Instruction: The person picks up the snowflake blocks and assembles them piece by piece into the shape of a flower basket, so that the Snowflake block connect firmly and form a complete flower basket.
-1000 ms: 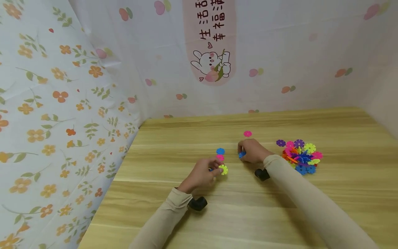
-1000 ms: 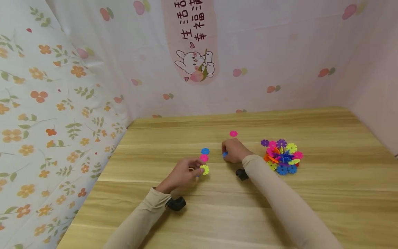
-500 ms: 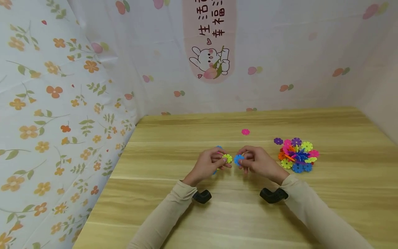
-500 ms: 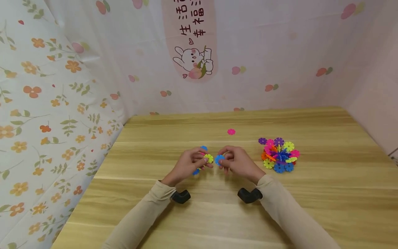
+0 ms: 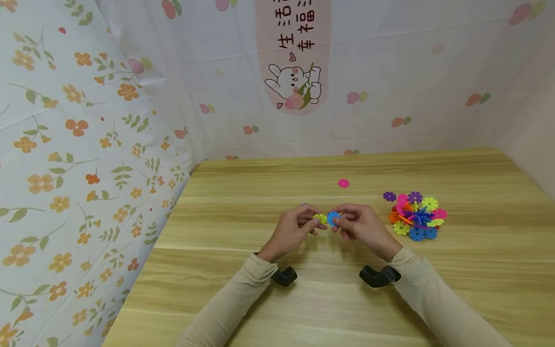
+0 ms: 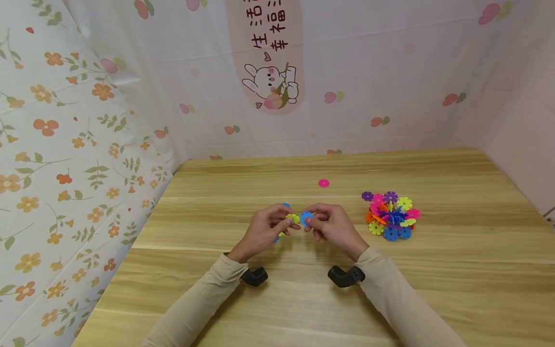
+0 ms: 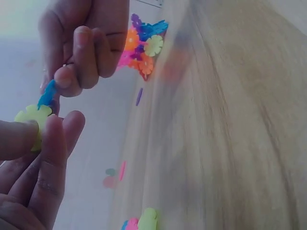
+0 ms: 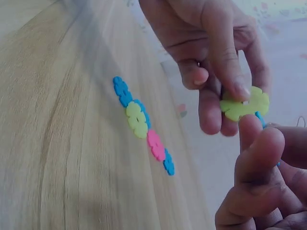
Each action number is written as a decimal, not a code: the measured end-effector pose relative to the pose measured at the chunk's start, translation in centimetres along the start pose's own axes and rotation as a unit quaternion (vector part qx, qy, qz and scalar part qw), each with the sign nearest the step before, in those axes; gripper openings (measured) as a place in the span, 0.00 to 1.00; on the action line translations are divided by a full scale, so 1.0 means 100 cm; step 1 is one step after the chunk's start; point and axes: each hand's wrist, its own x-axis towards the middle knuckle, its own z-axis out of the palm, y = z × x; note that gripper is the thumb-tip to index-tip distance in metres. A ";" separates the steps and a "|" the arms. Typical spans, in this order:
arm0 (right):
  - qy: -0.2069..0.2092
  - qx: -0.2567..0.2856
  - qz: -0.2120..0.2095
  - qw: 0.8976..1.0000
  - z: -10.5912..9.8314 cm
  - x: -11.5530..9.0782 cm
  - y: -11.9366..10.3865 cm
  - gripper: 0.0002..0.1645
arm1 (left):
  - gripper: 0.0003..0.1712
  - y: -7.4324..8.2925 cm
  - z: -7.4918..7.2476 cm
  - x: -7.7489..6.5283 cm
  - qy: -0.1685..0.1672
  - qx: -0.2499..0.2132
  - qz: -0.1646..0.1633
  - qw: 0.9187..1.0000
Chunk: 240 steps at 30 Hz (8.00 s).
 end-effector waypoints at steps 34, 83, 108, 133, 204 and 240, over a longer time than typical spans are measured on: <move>-0.074 -0.138 -0.024 0.987 0.038 0.051 0.005 0.14 | 0.12 -0.009 -0.046 -0.009 0.060 0.094 0.022 0.993; 0.027 -0.184 -0.171 0.967 0.007 0.005 -0.002 0.04 | 0.04 -0.012 -0.008 -0.001 0.037 0.003 -0.018 0.999; -0.029 -0.167 -0.152 0.974 0.023 0.029 -0.008 0.05 | 0.21 0.007 -0.043 -0.002 -0.089 0.207 0.036 0.974; -0.141 -0.435 -0.156 0.875 0.057 0.042 -0.004 0.12 | 0.21 0.008 -0.052 -0.003 -0.010 0.160 0.077 0.984; -0.056 -0.302 -0.090 0.947 0.036 0.079 0.006 0.15 | 0.10 -0.002 -0.041 -0.011 0.066 0.049 0.012 0.997; 0.040 -0.182 -0.188 0.964 0.012 0.002 -0.001 0.03 | 0.22 -0.010 -0.017 -0.006 -0.022 0.185 0.112 0.976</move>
